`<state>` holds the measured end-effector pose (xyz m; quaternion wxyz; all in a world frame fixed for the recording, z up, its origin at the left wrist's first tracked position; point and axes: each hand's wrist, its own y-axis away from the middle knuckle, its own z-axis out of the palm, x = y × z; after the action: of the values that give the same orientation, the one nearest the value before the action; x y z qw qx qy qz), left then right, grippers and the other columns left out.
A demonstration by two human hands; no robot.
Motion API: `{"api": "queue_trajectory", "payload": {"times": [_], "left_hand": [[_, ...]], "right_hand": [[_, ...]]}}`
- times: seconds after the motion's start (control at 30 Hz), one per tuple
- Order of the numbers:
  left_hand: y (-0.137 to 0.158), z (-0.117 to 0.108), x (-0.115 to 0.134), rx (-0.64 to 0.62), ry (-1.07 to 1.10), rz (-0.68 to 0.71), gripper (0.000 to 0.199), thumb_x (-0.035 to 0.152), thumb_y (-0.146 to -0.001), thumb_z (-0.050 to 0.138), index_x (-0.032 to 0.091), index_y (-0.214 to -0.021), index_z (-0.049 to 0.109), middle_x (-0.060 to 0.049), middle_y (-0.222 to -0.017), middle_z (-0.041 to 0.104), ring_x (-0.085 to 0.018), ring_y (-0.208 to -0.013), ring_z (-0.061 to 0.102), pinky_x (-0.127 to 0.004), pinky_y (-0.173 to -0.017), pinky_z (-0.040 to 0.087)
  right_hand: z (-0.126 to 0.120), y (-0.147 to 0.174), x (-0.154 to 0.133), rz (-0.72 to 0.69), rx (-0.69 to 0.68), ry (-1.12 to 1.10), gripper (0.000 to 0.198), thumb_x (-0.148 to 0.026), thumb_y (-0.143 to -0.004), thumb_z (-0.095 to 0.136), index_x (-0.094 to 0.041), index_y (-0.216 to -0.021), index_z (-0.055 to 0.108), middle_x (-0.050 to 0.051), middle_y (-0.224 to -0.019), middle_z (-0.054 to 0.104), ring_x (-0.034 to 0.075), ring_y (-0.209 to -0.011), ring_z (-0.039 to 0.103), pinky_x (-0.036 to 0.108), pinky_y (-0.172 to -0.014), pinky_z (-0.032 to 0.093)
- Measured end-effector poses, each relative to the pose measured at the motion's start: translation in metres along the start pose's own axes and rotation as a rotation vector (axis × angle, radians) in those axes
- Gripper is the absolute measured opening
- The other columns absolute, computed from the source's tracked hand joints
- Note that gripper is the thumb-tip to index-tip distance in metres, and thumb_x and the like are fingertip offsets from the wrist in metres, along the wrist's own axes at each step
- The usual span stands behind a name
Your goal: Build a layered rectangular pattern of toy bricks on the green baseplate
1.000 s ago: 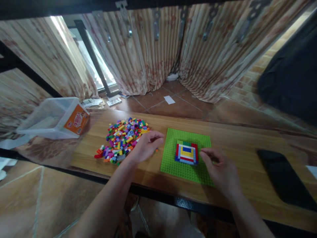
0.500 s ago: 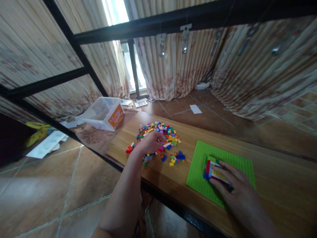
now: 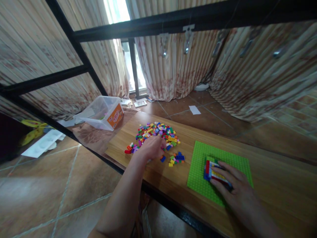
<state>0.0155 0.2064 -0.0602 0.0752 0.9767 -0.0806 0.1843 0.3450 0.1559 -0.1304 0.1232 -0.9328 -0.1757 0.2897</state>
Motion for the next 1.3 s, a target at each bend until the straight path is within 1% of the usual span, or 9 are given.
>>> {"api": "queue_trajectory", "payload": {"times": [0.23, 0.43, 0.7, 0.9, 1.0, 1.07, 1.1, 1.23, 1.3], "left_hand": [[-0.001, 0.002, 0.005, -0.010, -0.035, 0.032, 0.019, 0.010, -0.064, 0.062, 0.022, -0.076, 0.072, -0.006, -0.085, 0.069, -0.025, -0.085, 0.065, -0.031, -0.073, 0.048], [-0.001, 0.000, 0.007, 0.008, 0.002, 0.007, 0.018, 0.009, -0.063, 0.060, 0.022, -0.070, 0.070, -0.004, -0.078, 0.067, -0.022, -0.079, 0.064, -0.028, -0.071, 0.046], [-0.003, 0.002, 0.008, 0.021, -0.023, 0.030, 0.015, 0.009, -0.067, 0.057, 0.021, -0.068, 0.066, -0.004, -0.074, 0.066, -0.021, -0.076, 0.062, -0.027, -0.069, 0.043], [-0.004, 0.003, 0.008, 0.051, 0.014, 0.054, 0.013, 0.011, -0.073, 0.056, 0.020, -0.075, 0.066, -0.003, -0.073, 0.065, -0.018, -0.074, 0.060, -0.027, -0.071, 0.043], [-0.004, 0.002, 0.008, 0.034, 0.068, 0.095, 0.014, 0.014, -0.075, 0.055, 0.020, -0.080, 0.066, -0.001, -0.071, 0.064, -0.016, -0.068, 0.058, -0.025, -0.066, 0.042], [-0.004, 0.002, 0.008, 0.030, 0.116, 0.130, 0.014, 0.017, -0.078, 0.053, 0.020, -0.083, 0.066, 0.000, -0.070, 0.063, -0.015, -0.066, 0.056, -0.024, -0.063, 0.040], [-0.005, 0.002, 0.008, 0.035, 0.137, 0.151, 0.015, 0.019, -0.079, 0.052, 0.019, -0.085, 0.066, 0.000, -0.070, 0.063, -0.015, -0.065, 0.056, -0.024, -0.062, 0.040], [-0.009, 0.006, 0.011, 0.023, 0.176, 0.251, 0.017, 0.021, -0.084, 0.048, 0.019, -0.084, 0.065, 0.001, -0.069, 0.062, -0.013, -0.063, 0.054, -0.023, -0.061, 0.038], [-0.010, 0.006, 0.015, 0.012, 0.182, 0.273, 0.017, 0.020, -0.085, 0.047, 0.019, -0.081, 0.064, 0.001, -0.069, 0.062, -0.013, -0.064, 0.054, -0.023, -0.063, 0.038]], "right_hand": [[-0.001, -0.001, -0.003, 0.013, 0.003, -0.005, 0.040, -0.055, -0.085, 0.056, -0.026, -0.107, 0.071, 0.009, -0.130, 0.061, 0.032, -0.119, 0.056, 0.055, -0.101, 0.045], [-0.007, -0.001, -0.011, 0.090, 0.023, -0.059, 0.035, -0.053, -0.086, 0.056, -0.028, -0.105, 0.071, 0.008, -0.128, 0.062, 0.031, -0.117, 0.058, 0.056, -0.099, 0.047], [-0.018, 0.000, -0.022, 0.190, 0.085, -0.135, 0.030, -0.049, -0.088, 0.057, -0.031, -0.107, 0.070, 0.007, -0.127, 0.063, 0.029, -0.116, 0.059, 0.046, -0.083, 0.057], [-0.016, -0.006, -0.037, 0.109, 0.165, -0.120, 0.022, -0.043, -0.090, 0.057, -0.030, -0.097, 0.072, 0.006, -0.116, 0.069, 0.028, -0.108, 0.062, 0.052, -0.095, 0.051], [-0.008, -0.009, -0.056, 0.055, 0.195, -0.122, 0.017, -0.032, -0.092, 0.055, -0.029, -0.096, 0.071, 0.006, -0.108, 0.071, 0.026, -0.104, 0.063, 0.048, -0.095, 0.049], [0.003, -0.007, -0.075, -0.036, 0.214, -0.117, 0.016, -0.026, -0.093, 0.054, -0.027, -0.095, 0.069, 0.005, -0.100, 0.072, 0.023, -0.096, 0.065, 0.043, -0.091, 0.050], [0.009, -0.006, -0.086, -0.098, 0.208, -0.115, 0.016, -0.024, -0.094, 0.053, -0.026, -0.093, 0.069, 0.003, -0.095, 0.072, 0.021, -0.090, 0.065, 0.040, -0.087, 0.050], [0.034, -0.004, -0.122, -0.254, -0.002, -0.118, 0.019, -0.019, -0.094, 0.050, -0.022, -0.088, 0.067, 0.003, -0.088, 0.070, 0.018, -0.083, 0.062, 0.034, -0.077, 0.048], [0.039, -0.006, -0.130, -0.239, -0.029, -0.119, 0.019, -0.018, -0.094, 0.050, -0.022, -0.086, 0.067, 0.003, -0.085, 0.069, 0.017, -0.081, 0.061, 0.033, -0.076, 0.046]]}}
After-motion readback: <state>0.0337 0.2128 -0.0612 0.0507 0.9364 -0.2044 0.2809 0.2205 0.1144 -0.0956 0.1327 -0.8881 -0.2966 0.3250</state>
